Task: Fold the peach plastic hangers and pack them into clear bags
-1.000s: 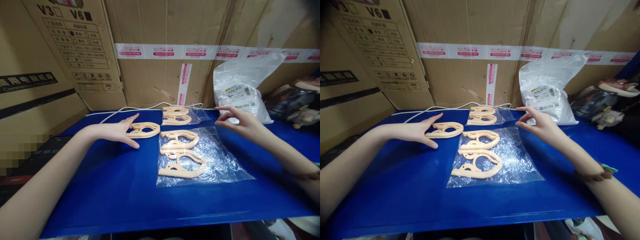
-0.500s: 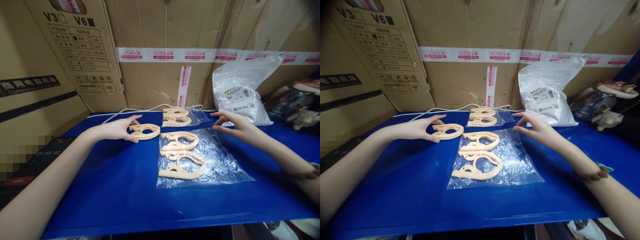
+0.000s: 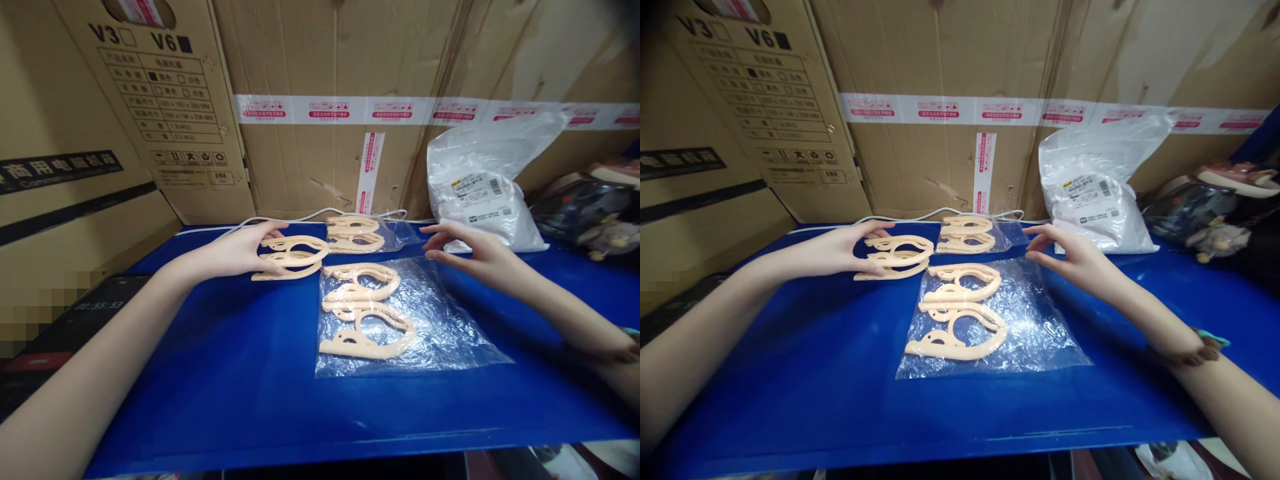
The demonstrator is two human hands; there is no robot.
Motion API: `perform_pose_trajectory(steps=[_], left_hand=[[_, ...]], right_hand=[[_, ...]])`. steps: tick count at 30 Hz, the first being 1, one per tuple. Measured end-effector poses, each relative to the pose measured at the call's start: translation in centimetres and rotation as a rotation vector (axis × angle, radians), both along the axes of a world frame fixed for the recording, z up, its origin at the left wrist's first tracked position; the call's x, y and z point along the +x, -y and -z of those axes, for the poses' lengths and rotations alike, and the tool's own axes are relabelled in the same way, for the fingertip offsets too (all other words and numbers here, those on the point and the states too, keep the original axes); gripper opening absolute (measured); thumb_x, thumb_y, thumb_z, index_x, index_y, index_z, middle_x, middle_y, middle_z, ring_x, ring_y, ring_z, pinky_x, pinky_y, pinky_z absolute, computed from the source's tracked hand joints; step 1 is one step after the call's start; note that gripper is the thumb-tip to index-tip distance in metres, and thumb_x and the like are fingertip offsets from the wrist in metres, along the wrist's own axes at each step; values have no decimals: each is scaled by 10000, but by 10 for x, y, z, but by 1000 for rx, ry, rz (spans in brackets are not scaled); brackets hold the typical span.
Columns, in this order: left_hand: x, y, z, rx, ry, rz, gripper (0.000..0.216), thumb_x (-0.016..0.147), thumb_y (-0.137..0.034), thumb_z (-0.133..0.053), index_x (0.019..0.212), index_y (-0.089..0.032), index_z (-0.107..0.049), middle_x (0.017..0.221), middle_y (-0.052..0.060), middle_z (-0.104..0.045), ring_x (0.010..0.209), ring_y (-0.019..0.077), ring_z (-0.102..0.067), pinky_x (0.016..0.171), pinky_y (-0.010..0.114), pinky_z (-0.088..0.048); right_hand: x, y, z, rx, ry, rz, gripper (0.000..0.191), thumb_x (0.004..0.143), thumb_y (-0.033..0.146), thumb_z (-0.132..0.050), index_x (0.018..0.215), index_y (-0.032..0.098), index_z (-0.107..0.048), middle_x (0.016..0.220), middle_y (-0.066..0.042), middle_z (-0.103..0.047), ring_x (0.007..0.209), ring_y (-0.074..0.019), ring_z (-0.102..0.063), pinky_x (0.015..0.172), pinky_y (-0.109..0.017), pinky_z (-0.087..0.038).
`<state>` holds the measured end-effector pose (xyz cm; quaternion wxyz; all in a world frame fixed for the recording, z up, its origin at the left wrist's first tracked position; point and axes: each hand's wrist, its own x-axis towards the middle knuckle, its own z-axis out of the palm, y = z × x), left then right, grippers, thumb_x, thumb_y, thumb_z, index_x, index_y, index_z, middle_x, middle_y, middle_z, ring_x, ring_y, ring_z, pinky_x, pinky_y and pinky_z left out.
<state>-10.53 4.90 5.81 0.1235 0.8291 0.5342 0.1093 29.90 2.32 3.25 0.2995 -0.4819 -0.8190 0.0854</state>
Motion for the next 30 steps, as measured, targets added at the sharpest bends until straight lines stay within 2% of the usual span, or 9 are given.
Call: perform_pose_trajectory(steps=[3,5,8,10,12,16,23,30], left_hand=[[19,11,1,65,93,58,865,705,-574,-696,1422,-203,-384,1405,96,-497,1273,289,-487,1037,383,-414],[36,21,5,115,164,140,860,725,-591,-685,1424,-198,-378,1425,98,-468,1283,275,-476,1043,364,-411],[60,37,14,202,170,275,749,812,-537,-635,1434,-233,-350,1389,85,-476,1224,244,-523,996,356,-445],[72,48,19,272,155,328,712,837,-521,-618,1432,-248,-339,1375,80,-473,1207,240,-527,981,360,-451],[81,56,22,316,152,356,696,857,-491,-606,1436,-233,-317,1391,86,-455,1226,239,-507,992,364,-441],[86,62,26,400,109,366,724,858,-486,-602,1441,-194,-286,1397,118,-460,1255,264,-478,1020,402,-413],[83,57,29,429,35,425,852,836,-600,-570,1471,-134,-246,1449,162,-424,1313,299,-408,1078,454,-338],[81,53,26,418,51,455,754,849,-563,-573,1434,-159,-321,1442,138,-438,1295,284,-419,1074,439,-331]], right_hand=[[-14,5,-8,7,-70,-24,345,862,492,-573,1108,255,-619,1087,-67,-692,1009,-256,-628,900,-419,-467],[-27,8,-14,-65,-121,-54,346,878,495,-552,1122,259,-620,1101,-58,-688,1016,-245,-621,878,-404,-475],[-47,10,-18,-210,-232,-114,383,903,491,-518,1195,251,-577,1024,-50,-689,809,-179,-625,702,-339,-496],[-60,10,-17,-307,-337,-130,379,894,476,-541,1191,243,-568,896,-30,-682,648,-136,-577,563,-292,-456],[-69,12,-12,-413,-446,-137,367,866,457,-591,1162,242,-572,818,-14,-671,606,-129,-569,509,-269,-426],[-72,18,-1,-540,-558,-185,402,821,442,-665,1168,266,-563,918,-26,-707,745,-166,-651,567,-273,-474],[-64,28,2,-573,-608,-194,461,791,429,-711,1203,287,-563,971,-26,-722,806,-184,-676,576,-264,-497],[-65,31,0,-559,-591,-180,455,784,454,-708,1191,289,-589,903,-18,-719,650,-143,-627,469,-243,-431]])
